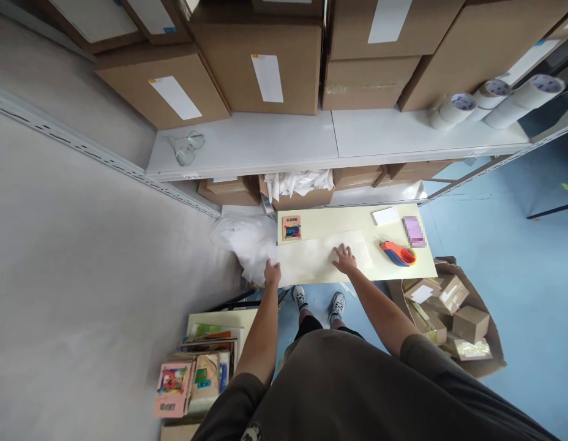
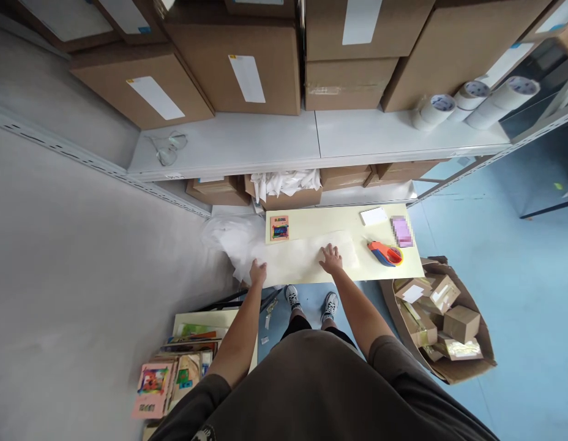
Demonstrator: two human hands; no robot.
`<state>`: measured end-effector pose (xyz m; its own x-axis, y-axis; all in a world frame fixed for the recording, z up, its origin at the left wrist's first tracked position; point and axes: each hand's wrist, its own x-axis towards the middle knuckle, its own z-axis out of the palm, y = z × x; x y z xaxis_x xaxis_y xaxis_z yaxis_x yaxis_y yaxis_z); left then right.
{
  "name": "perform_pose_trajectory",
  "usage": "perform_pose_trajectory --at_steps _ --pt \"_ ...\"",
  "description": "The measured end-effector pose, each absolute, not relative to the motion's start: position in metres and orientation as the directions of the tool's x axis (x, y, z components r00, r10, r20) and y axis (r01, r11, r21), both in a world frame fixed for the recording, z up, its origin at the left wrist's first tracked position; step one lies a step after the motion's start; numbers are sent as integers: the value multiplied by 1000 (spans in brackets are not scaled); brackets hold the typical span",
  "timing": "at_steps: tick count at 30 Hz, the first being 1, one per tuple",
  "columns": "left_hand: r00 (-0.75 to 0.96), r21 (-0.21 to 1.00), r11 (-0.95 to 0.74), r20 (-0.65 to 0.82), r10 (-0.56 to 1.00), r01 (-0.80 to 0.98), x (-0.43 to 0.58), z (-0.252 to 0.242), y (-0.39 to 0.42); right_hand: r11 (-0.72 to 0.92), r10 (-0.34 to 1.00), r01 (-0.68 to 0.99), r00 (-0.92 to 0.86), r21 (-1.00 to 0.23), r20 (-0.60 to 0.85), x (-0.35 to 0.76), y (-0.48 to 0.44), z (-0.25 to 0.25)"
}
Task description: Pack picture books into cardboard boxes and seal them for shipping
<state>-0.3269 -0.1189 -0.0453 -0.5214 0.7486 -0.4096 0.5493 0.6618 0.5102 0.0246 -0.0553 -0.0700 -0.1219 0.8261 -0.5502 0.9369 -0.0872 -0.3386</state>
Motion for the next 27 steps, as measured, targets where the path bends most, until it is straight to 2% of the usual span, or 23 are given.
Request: perform_pose_trajectory --at_steps 2,4,6,9,12,17,20,24,27 --pt "-563 457 642 -315 764 615 -314 -42 -123 -84 774 970 -79 -227 -628 31 -57 -67" --pt "-466 421 522 -236 853 742 -298 -40 -125 -76 752 984 -49 -160 -657 40 -61 -64" --pt "-249 404 344 -270 930 847 -280 -40 -123 -65 756 989 -39 -134 -654 52 -64 -63" --pt "-19 374 195 -425 905 907 -257 -48 -118 -64 780 990 -29 -126 -625 75 -68 -66" --pt "-5 310 188 -508 862 932 -245 -59 -117 -61 798 987 -41 -147 -601 95 -69 -72" --pt "-12 297 185 -500 866 937 -242 -65 -121 -104 808 975 -31 -194 -589 97 -69 -76" --pt "-21 359 189 -423 906 914 -247 -61 -118 -130 866 945 -39 -299 -499 72 -64 -72" --pt "-151 469 282 -297 943 837 -267 -56 -96 20 910 835 -243 -550 -337 3 -40 -64" --pt "-272 540 386 -282 920 748 -291 -59 -66 68 872 788 -345 -612 -348 -63 -10 -63"
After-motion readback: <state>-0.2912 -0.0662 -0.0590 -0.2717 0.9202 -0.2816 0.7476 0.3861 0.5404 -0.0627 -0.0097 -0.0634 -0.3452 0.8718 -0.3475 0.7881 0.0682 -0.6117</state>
